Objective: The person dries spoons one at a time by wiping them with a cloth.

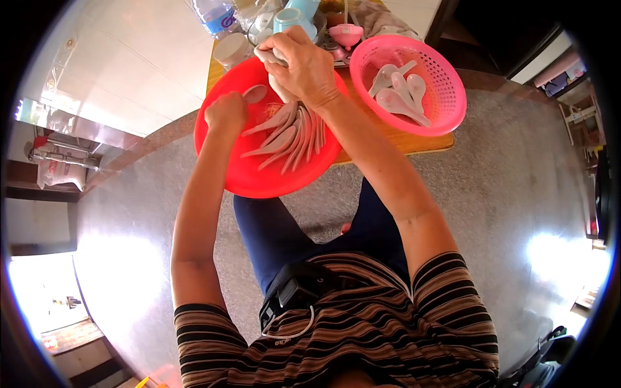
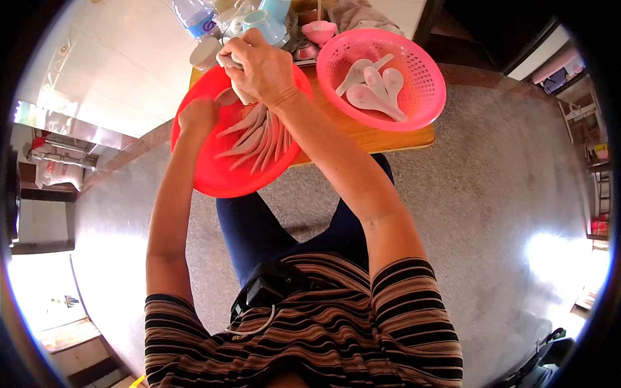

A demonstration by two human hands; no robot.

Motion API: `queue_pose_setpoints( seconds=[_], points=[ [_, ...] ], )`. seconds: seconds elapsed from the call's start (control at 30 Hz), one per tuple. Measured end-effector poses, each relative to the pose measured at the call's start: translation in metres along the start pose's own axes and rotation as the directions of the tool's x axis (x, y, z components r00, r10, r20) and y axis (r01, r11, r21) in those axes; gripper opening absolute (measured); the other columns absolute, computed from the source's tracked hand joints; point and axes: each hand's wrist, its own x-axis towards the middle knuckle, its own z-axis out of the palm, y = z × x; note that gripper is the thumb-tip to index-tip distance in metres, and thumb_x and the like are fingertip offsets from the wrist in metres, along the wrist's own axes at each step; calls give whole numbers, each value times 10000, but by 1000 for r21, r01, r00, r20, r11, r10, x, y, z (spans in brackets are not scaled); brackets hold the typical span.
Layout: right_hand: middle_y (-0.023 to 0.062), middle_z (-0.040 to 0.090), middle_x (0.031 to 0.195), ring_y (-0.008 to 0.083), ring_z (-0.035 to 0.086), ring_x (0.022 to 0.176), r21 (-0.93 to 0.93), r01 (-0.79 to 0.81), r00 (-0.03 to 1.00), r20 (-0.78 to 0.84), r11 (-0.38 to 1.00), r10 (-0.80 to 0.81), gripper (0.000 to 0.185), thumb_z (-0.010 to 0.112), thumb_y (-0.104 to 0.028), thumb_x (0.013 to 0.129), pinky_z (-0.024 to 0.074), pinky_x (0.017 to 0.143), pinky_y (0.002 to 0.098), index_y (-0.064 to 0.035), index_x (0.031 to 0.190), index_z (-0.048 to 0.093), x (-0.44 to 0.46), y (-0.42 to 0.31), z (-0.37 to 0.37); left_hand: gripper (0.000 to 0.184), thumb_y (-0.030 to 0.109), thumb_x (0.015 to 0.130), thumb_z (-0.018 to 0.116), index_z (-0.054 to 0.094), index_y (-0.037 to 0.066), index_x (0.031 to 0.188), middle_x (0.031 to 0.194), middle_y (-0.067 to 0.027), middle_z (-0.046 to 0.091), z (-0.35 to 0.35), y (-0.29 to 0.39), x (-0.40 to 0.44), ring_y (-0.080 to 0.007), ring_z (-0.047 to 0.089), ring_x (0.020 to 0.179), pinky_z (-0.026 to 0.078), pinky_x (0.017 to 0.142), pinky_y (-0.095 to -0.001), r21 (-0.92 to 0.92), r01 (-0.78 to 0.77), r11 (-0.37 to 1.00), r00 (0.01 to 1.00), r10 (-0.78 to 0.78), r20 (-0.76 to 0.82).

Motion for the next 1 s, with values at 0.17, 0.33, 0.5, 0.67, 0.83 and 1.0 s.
queue_pose_setpoints(
  seconds=[0.17,0.33,0.5,0.67,0.83,1.0],
  points=[
    [-21,610,894,227,647,762,-18,-70,997,41,997,71,152,676,-303,783,523,627,350,-206,900,684,1,-4,-3,301,273,921,505,571,48,1111,954,-181,685,32,-25,17,-342,665,941,526,774,-496,-53,-221,974,974,223,36],
    [-13,603,860,244,651,678,19,13,999,-51,1000,-12,118,683,-300,780,528,570,375,-234,876,665,2,0,-1,235,244,935,477,492,16,990,801,-190,678,-11,0,-9,-372,674,794,525,697,-487,-149,-103,984,858,12,-514],
    [-8,595,861,240,645,674,4,41,998,-41,999,-41,156,691,-241,736,526,567,370,-217,886,654,3,-1,-3,221,238,944,471,518,22,960,655,-116,591,-10,-8,-8,-247,595,558,462,515,-390,-580,-215,786,896,-77,-437],
    [-10,583,863,236,644,663,28,55,998,13,998,-55,151,698,-231,737,525,559,372,-224,879,646,0,-2,2,215,249,954,470,552,53,925,554,31,364,-22,-11,-18,-69,326,417,270,371,-234,-989,-1,147,979,204,29],
    [-26,553,904,211,646,728,-189,105,967,249,976,-56,138,699,-227,766,528,587,349,-208,871,612,-4,-3,5,153,186,951,435,536,71,964,603,50,350,-19,-4,-19,-47,295,455,241,371,-216,-995,-93,46,945,318,-73],
    [-27,538,909,188,639,785,-73,227,914,359,971,-187,146,704,-220,763,526,588,342,-182,855,597,-8,-3,10,130,182,954,438,520,81,958,623,50,362,-19,-9,-20,-39,293,471,236,369,-209,-999,-33,-16,942,333,-36]
  ],
)
